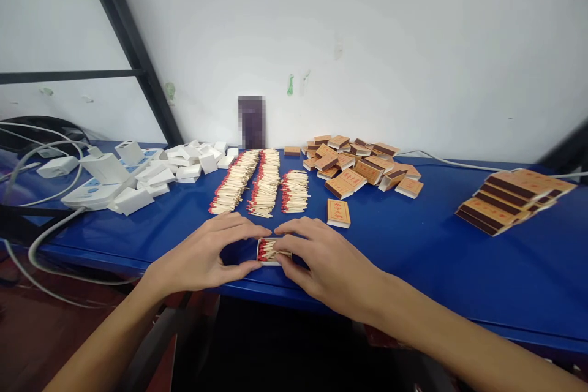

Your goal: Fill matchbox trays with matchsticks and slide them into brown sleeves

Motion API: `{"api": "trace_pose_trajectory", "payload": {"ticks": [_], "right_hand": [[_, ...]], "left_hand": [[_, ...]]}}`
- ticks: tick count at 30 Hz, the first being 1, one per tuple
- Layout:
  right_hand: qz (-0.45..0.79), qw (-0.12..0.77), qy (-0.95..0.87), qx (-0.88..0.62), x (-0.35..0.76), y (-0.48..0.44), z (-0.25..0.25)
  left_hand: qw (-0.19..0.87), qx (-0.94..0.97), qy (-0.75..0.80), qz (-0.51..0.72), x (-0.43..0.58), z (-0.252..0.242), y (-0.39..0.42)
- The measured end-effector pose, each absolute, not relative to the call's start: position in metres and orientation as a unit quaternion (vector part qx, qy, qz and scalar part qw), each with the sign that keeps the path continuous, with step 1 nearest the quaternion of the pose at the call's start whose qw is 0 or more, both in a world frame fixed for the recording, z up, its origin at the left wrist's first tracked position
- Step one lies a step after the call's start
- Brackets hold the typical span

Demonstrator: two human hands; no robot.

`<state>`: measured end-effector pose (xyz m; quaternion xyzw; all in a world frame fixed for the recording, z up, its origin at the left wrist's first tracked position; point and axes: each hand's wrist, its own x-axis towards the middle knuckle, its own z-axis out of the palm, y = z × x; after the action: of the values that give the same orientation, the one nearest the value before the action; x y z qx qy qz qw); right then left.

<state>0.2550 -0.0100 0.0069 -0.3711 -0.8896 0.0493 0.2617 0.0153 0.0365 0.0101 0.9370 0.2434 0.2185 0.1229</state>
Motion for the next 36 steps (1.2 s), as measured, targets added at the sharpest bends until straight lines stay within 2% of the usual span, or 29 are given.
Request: {"api": "trace_pose_trajectory", "payload": {"ticks": [20,24,29,36], "right_hand": [[0.107,0.238,-0.884,-0.388,0.255,-0.006,0.026],[0.055,0.265,-0.856,-0.441,0.280,-0.006,0.026],[-0.050,0.232,-0.832,-0.502,0.325,0.001,0.013],[-0.023,0.198,-0.841,-0.503,0.328,-0.013,0.003]], "left_hand": [[0.131,0.935,0.239,0.226,0.016,0.012,0.035],[0.110,0.944,0.238,0.201,0.016,0.013,0.035],[0.065,0.957,0.228,0.165,0.016,0.016,0.033],[0.062,0.952,0.238,0.180,0.015,0.015,0.034]]}}
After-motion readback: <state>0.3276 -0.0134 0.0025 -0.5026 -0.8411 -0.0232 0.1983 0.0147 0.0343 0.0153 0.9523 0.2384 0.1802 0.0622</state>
